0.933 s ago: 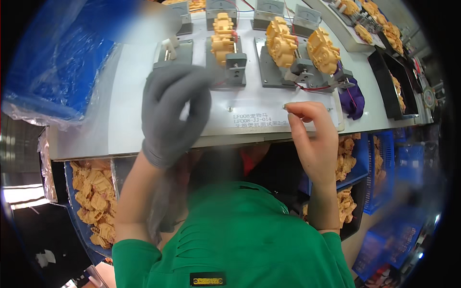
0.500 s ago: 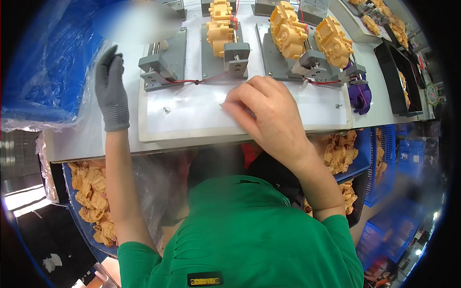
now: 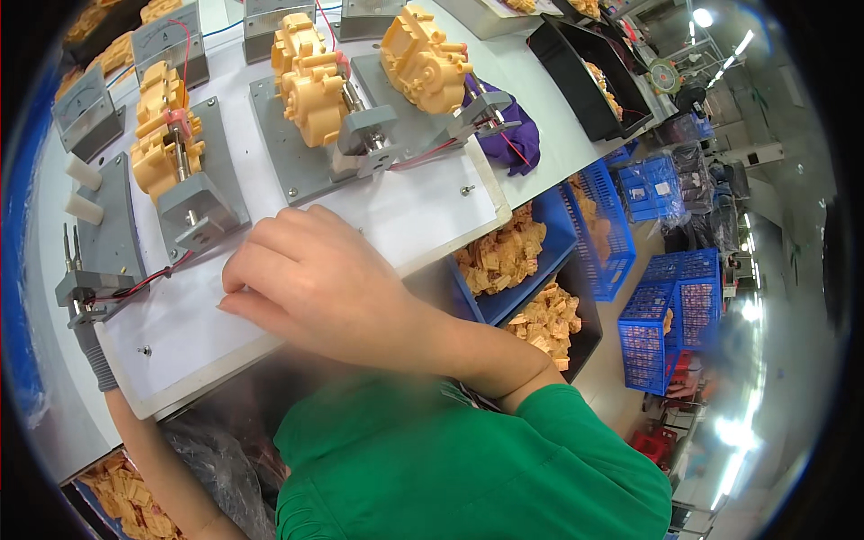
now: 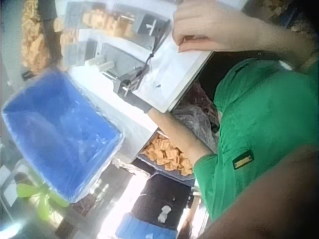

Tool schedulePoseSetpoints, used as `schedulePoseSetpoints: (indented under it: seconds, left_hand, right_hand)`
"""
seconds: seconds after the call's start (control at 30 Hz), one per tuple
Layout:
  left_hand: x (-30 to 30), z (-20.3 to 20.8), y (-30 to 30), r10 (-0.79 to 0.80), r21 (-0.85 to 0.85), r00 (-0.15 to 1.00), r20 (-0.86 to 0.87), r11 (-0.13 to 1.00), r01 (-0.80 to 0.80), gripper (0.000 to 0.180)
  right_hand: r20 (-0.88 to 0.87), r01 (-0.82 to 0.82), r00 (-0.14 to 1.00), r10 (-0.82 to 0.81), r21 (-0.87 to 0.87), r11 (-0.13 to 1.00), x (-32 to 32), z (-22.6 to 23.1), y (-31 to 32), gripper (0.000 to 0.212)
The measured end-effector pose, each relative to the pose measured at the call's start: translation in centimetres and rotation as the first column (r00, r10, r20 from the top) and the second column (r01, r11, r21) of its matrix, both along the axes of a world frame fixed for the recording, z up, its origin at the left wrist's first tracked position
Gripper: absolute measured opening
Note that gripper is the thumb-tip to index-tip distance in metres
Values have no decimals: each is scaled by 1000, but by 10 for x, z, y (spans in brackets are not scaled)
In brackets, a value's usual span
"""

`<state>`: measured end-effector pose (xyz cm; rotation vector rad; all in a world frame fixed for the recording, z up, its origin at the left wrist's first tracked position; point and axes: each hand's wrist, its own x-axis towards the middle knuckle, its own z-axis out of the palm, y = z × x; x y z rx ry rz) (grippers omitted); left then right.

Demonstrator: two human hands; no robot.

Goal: The person mounts plastic toy motor assemblies onto testing fixtures, operates the switches on the testing board by hand to test them, and removes the assemblies from the fixtures.

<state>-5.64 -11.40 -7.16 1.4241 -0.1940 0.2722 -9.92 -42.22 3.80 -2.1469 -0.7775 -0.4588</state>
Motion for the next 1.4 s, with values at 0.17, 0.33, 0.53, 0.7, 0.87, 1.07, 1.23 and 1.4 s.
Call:
schedulePoseSetpoints:
  seconds: [0.17, 0.33, 0.53, 0.7, 0.87, 1.07, 1.23, 1.4]
  left_hand:
    - [1, -2, 1, -24, -26, 1000, -21, 999, 23, 29]
    - [1, -4, 4, -59, -42, 998, -39, 997, 57, 29]
    - [3, -10, 14, -98, -54, 994, -57, 994, 95, 29]
    - [8, -13, 17, -125, -70, 989, -73, 990, 120, 29]
    - [5, -14, 24, -131, -81, 986, -100, 989, 123, 28]
    - [18, -13, 22, 26, -5, 986, -167, 1000, -27, 28]
    - [10, 0, 25, 326, 591, 945, 23, 758, -275, 33]
    - [5, 13, 17, 456, 694, 885, -91, 666, -272, 36]
  right_hand:
    - [55, 43, 998, -41, -46, 998, -2, 3, -2, 19]
    - [91, 59, 994, -54, -59, 996, -2, 2, -2, 20]
    - [108, 61, 993, -54, -65, 996, -3, -1, -1, 19]
    - [117, 69, 991, -62, -55, 996, -2, -1, -2, 18]
    - [110, 56, 993, -52, -38, 998, -1, -3, 2, 16]
    - [123, 19, 992, -9, -80, 997, 0, -2, 0, 11]
    - [120, 11, 993, 2, -111, 994, 1, 3, -5, 10]
    - [140, 13, 990, 2, -107, 994, 1, 4, -1, 10]
